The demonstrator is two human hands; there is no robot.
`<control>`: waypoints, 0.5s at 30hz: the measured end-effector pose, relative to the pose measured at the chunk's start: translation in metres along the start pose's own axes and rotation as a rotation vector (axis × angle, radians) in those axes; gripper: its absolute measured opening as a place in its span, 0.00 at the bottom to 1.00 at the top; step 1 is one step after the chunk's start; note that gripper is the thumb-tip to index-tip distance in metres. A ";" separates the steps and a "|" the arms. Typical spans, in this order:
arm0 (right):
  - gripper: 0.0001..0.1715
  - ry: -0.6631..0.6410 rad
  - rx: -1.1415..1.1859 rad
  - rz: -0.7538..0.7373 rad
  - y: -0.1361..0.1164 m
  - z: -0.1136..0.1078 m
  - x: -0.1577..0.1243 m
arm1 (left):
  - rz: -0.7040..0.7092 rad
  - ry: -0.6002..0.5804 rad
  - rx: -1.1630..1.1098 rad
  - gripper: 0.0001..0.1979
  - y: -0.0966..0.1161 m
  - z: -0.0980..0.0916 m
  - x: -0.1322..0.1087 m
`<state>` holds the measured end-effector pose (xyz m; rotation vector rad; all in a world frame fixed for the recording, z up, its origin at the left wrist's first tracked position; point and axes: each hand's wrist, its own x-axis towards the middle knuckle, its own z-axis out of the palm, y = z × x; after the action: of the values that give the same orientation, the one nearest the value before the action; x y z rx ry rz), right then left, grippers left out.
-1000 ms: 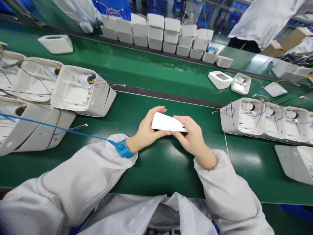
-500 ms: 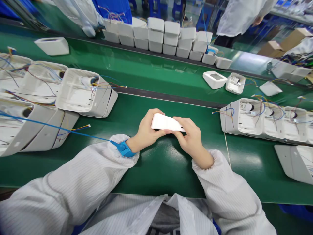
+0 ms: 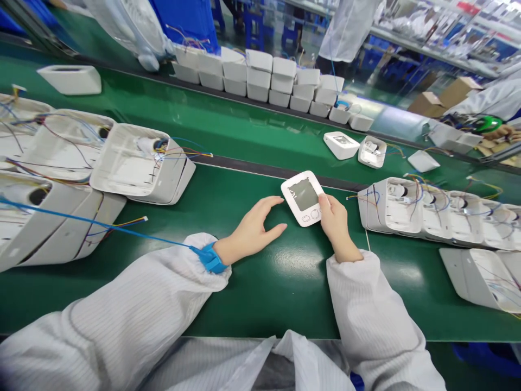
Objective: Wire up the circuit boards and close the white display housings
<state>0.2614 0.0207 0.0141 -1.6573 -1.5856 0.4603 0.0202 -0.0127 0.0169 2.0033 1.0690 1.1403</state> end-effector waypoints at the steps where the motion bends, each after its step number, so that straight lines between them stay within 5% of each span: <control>1: 0.31 0.008 0.055 0.036 0.001 0.002 0.002 | 0.000 -0.013 0.003 0.24 0.001 0.000 0.000; 6: 0.29 0.012 0.393 0.143 -0.018 0.034 0.014 | 0.017 -0.037 0.022 0.15 0.001 0.000 -0.001; 9: 0.29 -0.056 0.566 0.044 -0.037 0.059 0.019 | 0.029 -0.046 0.047 0.12 -0.001 0.000 -0.001; 15: 0.15 -0.334 0.168 -0.397 -0.056 0.069 0.005 | 0.036 -0.152 0.112 0.04 -0.001 -0.002 0.001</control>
<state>0.1746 0.0406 0.0129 -1.1420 -2.0027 0.6623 0.0181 -0.0116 0.0175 2.1662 1.0423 0.9476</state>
